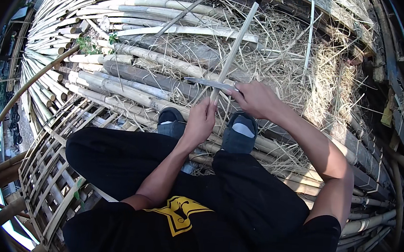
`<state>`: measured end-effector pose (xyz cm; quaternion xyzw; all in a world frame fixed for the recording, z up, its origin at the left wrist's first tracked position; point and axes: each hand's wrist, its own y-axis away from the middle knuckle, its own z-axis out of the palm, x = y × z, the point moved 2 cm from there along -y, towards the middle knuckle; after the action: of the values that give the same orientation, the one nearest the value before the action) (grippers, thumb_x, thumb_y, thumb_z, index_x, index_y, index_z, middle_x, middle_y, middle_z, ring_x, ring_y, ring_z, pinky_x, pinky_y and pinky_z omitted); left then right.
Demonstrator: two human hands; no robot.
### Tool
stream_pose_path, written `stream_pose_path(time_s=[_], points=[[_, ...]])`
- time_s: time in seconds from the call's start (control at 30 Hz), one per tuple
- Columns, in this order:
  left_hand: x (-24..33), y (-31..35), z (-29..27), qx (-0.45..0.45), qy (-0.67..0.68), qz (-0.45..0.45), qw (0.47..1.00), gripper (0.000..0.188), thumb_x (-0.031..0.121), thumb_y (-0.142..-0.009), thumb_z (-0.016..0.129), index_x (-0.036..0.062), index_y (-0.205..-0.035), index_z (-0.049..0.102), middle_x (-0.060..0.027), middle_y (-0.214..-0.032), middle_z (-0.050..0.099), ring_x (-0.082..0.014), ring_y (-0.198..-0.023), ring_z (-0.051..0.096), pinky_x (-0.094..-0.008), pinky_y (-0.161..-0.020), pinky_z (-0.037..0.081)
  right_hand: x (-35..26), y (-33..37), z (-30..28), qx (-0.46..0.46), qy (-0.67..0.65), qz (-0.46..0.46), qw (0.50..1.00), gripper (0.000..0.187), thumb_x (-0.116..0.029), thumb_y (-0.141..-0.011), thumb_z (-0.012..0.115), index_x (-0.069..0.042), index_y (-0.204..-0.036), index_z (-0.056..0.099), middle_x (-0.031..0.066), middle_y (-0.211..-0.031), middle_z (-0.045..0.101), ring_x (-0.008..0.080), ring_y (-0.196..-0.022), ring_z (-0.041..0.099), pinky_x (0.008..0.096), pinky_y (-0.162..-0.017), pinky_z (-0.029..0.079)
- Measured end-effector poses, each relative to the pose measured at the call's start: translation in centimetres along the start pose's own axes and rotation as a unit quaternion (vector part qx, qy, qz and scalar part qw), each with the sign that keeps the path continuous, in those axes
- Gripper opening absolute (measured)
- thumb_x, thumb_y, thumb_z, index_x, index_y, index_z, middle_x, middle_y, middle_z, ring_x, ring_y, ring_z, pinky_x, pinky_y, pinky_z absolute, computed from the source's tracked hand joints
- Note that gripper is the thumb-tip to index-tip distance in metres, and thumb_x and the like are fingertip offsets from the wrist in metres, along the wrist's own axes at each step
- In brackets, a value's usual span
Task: The person whittles a thin strip of bamboo using a knife while sitting over a pile of bamboo poles.
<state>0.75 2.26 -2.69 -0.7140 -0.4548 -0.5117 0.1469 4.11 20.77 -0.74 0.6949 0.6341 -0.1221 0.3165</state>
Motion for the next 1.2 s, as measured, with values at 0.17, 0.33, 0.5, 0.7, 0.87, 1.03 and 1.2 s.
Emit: stream_pose_path(time_s=[0.17,0.33,0.5,0.7,0.87,1.03,1.2], points=[[0.4,0.4,-0.5,0.002,0.008,-0.009,1.0,0.026,0.016,-0.098,0.047,-0.0047,-0.082,0.051,-0.0167,-0.058,0.049,-0.0249,-0.049,0.045,-0.0374,-0.05,0.037,2.2,-0.9,-0.6,0.007,0.077,-0.037,0.996,0.044,-0.042,-0.096,0.044,-0.005,-0.082,0.062,0.0202,-0.06,0.056,0.0413,-0.063,0.058,0.0499,-0.061,0.046],[0.1,-0.2,-1.1,0.02,0.003,0.01,1.0,0.024,0.014,-0.098,0.047,-0.0043,-0.083,0.05,-0.0185,-0.056,0.049,-0.0295,-0.047,0.048,-0.0392,-0.047,0.037,4.6,-3.2,-1.3,0.034,0.173,-0.035,0.984,0.05,-0.048,-0.097,0.039,-0.005,-0.086,0.062,0.02,-0.066,0.061,0.0403,-0.066,0.061,0.0506,-0.062,0.048],[-0.1,1.5,-1.0,0.008,-0.015,0.022,1.0,0.022,0.013,-0.097,0.048,-0.0024,-0.082,0.05,-0.0201,-0.058,0.052,-0.0358,-0.048,0.052,-0.042,-0.045,0.036,19.2,0.3,-16.8,0.28,0.153,0.298,0.9,0.057,-0.048,-0.098,0.034,0.0,-0.095,0.064,0.0264,-0.083,0.065,0.0445,-0.078,0.062,0.0499,-0.069,0.048],[-1.9,0.3,0.3,-0.118,0.322,-0.154,0.927,0.03,0.03,-0.102,0.042,0.0055,-0.086,0.047,0.0035,-0.054,0.036,-0.0047,-0.04,0.031,-0.0217,-0.036,0.025,13.2,0.1,-10.9,0.304,-0.268,0.239,0.883,0.058,-0.062,-0.09,0.049,-0.009,-0.065,0.047,-0.0056,-0.051,0.033,0.0073,-0.044,0.033,0.0283,-0.044,0.03],[-1.8,0.2,1.8,-0.201,0.35,-0.157,0.901,0.034,0.037,-0.102,0.042,0.0073,-0.086,0.045,0.0038,-0.055,0.037,-0.0042,-0.037,0.031,-0.0192,-0.035,0.027,4.3,-0.5,-1.5,0.055,-0.456,0.206,0.864,0.039,-0.045,-0.093,0.057,-0.007,-0.086,0.058,-0.0092,-0.051,0.031,0.0022,-0.039,0.025,0.0218,-0.037,0.019],[-1.8,-0.2,1.9,-0.2,0.333,-0.152,0.909,0.036,0.039,-0.102,0.04,0.008,-0.083,0.045,0.003,-0.055,0.039,-0.005,-0.037,0.037,-0.0192,-0.035,0.031,2.6,-2.1,1.3,0.056,-0.478,0.204,0.852,0.032,-0.038,-0.092,0.061,-0.007,-0.084,0.057,-0.0086,-0.052,0.034,0.0022,-0.039,0.027,0.0224,-0.036,0.02],[-1.7,-0.2,2.1,-0.223,0.33,-0.159,0.903,0.036,0.038,-0.102,0.039,0.0081,-0.083,0.045,0.0025,-0.056,0.042,-0.0052,-0.037,0.039,-0.019,-0.036,0.033,2.2,-2.4,1.1,0.132,-0.375,0.194,0.897,0.039,-0.042,-0.087,0.066,-0.005,-0.074,0.059,-0.0036,-0.059,0.049,0.0074,-0.055,0.04,0.0277,-0.051,0.032]])
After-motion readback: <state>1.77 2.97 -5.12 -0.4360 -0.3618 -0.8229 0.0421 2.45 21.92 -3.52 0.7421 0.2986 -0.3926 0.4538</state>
